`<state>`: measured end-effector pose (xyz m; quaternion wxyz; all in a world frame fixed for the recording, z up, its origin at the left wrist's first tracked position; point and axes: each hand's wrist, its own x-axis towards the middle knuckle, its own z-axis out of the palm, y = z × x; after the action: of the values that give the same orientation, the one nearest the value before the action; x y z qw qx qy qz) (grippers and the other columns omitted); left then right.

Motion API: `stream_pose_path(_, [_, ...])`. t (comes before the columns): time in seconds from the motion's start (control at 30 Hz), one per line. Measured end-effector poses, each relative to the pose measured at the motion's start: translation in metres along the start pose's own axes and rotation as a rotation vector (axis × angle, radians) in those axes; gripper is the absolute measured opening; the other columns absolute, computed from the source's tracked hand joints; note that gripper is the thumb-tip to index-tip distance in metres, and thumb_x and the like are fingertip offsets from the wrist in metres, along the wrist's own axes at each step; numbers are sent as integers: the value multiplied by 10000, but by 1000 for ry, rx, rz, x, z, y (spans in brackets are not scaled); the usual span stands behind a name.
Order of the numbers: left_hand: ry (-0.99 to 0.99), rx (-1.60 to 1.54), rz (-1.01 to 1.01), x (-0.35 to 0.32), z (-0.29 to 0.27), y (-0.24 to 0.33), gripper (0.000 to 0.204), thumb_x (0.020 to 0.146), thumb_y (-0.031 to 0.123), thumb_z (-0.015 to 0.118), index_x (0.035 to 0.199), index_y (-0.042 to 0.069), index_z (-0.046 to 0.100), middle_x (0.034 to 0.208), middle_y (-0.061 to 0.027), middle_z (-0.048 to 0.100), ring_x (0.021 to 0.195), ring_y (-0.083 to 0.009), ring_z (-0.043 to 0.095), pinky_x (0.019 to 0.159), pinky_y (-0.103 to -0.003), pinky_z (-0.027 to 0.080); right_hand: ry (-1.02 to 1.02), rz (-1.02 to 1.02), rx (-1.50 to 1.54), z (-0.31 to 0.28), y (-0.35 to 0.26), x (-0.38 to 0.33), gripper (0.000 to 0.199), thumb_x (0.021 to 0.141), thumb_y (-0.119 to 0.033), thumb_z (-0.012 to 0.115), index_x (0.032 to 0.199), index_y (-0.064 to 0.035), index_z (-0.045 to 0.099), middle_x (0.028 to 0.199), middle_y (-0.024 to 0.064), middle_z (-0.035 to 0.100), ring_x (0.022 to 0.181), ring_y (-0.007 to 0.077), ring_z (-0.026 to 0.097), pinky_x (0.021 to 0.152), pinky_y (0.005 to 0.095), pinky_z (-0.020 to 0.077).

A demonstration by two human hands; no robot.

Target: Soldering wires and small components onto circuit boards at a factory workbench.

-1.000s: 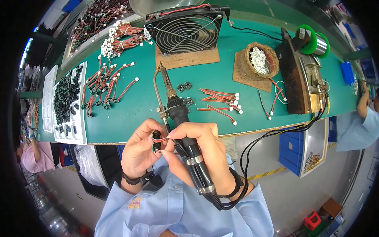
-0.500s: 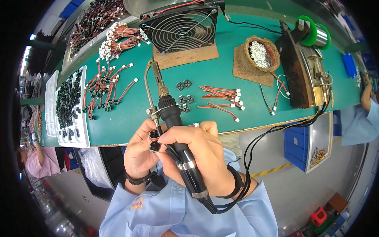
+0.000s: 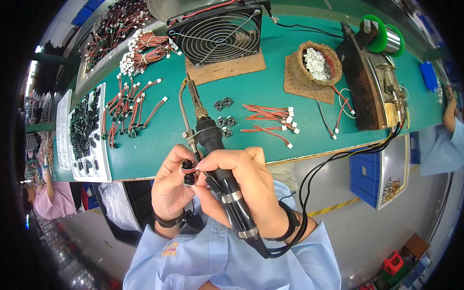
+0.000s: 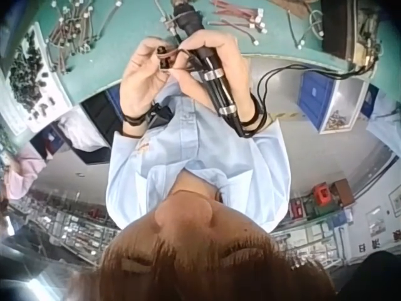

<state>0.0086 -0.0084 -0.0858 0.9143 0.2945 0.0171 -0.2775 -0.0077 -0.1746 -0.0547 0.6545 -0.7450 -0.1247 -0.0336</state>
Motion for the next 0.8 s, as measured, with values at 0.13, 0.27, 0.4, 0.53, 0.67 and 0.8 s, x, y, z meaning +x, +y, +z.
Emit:
stream_pose_path(0.13, [-34,5,-3,0,0,1,226,888,130,545,1074,17,488,964,-93,552,901,-158,528,791,-281,425,-31,14,58,-1,3,-1,462,687,96,670,1031,-42,394,865,88,531,746,140,622,649,266,519])
stream_pose_path(0.27, [-2,21,11,0,3,-1,229,884,132,552,1072,19,486,960,-92,552,894,-161,531,786,-284,428,-39,10,65,-1,3,-1,472,691,94,670,1042,-42,385,869,91,524,750,139,618,642,265,518])
stream_pose_path(0.4, [41,49,31,-1,3,-2,235,883,139,556,1073,21,484,958,-94,552,874,-166,535,770,-288,431,-33,7,70,-1,2,0,470,690,99,665,1040,-42,385,864,90,526,752,141,619,643,269,518])
stream_pose_path(0.53, [53,61,21,0,1,-1,236,882,142,558,1071,22,483,958,-93,551,866,-167,533,762,-286,429,-23,29,64,-1,1,0,471,688,103,664,1038,-43,385,855,88,529,751,143,619,642,268,515])
stream_pose_path(0.67, [-12,64,28,0,0,0,237,881,145,560,1069,22,483,961,-89,549,878,-159,526,760,-277,424,-22,-14,65,-1,4,1,475,695,100,664,1045,-46,378,850,91,540,758,144,619,650,273,516])
stream_pose_path(0.8, [5,76,35,-1,1,0,238,881,147,562,1067,23,483,962,-86,548,875,-153,523,753,-274,421,-56,49,109,-1,4,0,475,708,87,666,1053,-52,370,843,94,552,765,141,617,662,274,513])
